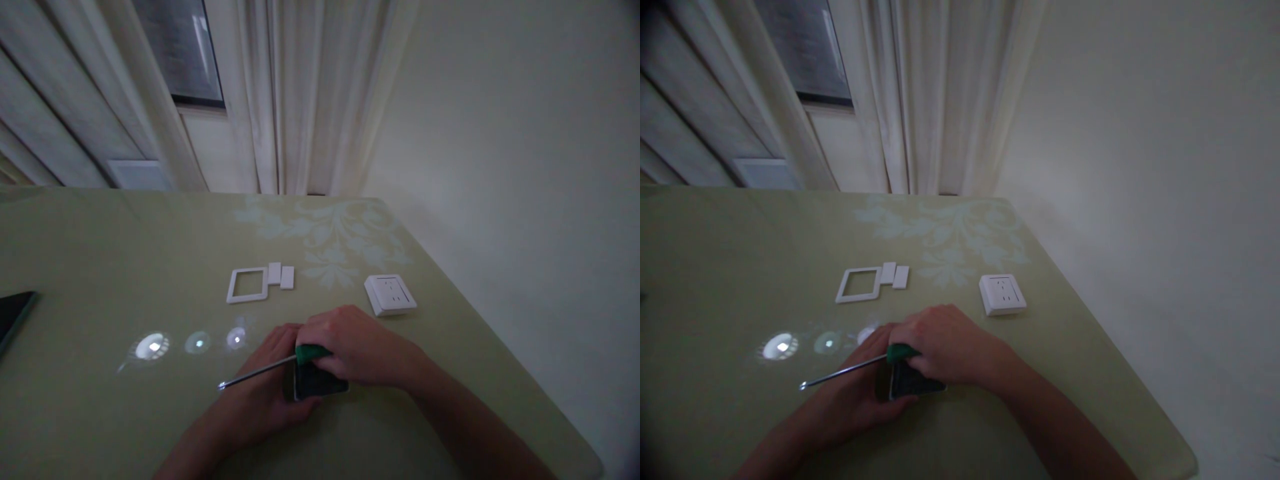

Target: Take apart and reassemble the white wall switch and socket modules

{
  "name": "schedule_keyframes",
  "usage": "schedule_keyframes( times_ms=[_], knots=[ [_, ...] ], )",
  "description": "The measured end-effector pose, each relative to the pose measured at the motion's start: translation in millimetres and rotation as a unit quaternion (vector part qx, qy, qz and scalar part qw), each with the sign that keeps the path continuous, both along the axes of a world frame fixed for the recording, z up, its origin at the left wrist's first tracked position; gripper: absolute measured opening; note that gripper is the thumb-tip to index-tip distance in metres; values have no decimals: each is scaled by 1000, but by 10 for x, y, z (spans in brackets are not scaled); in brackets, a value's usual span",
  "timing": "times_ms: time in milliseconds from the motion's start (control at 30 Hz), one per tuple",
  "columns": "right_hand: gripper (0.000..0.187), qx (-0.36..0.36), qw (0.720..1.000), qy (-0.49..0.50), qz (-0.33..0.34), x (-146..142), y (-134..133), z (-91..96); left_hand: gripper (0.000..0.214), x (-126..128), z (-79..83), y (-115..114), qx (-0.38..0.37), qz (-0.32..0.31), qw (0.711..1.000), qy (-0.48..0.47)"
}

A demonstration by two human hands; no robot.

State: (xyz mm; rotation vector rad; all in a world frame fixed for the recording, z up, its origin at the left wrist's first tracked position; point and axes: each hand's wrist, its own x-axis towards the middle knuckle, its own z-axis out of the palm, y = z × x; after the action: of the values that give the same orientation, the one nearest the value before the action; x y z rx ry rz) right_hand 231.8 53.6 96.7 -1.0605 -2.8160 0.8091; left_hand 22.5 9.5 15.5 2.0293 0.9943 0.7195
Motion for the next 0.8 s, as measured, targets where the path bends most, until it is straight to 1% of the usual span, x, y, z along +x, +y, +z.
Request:
schedule_keyframes(
  times_ms=[167, 367, 600, 733, 800],
  knots=[
    [6, 17, 1000, -11, 5, -4, -11, -3, 64, -19, -42, 25, -21, -6, 1000, -19],
    [6, 15, 1000, -16, 8, -19, -5, -15, 61, -34, -16, 5, -34, -1, 999, -11],
    [8, 8, 1000, -25, 15, -53, -18, -40, 61, -42, -88, 30, -22, -4, 1000, -19],
    [8, 10, 999, -34, 9, -77, -36, -36, 57, -25, -46, 37, -54, -3, 998, -21],
    [7, 11, 999, -36, 6, -83, -41, -33, 57, -20, -33, 40, -57, -6, 998, -23]
  ],
)
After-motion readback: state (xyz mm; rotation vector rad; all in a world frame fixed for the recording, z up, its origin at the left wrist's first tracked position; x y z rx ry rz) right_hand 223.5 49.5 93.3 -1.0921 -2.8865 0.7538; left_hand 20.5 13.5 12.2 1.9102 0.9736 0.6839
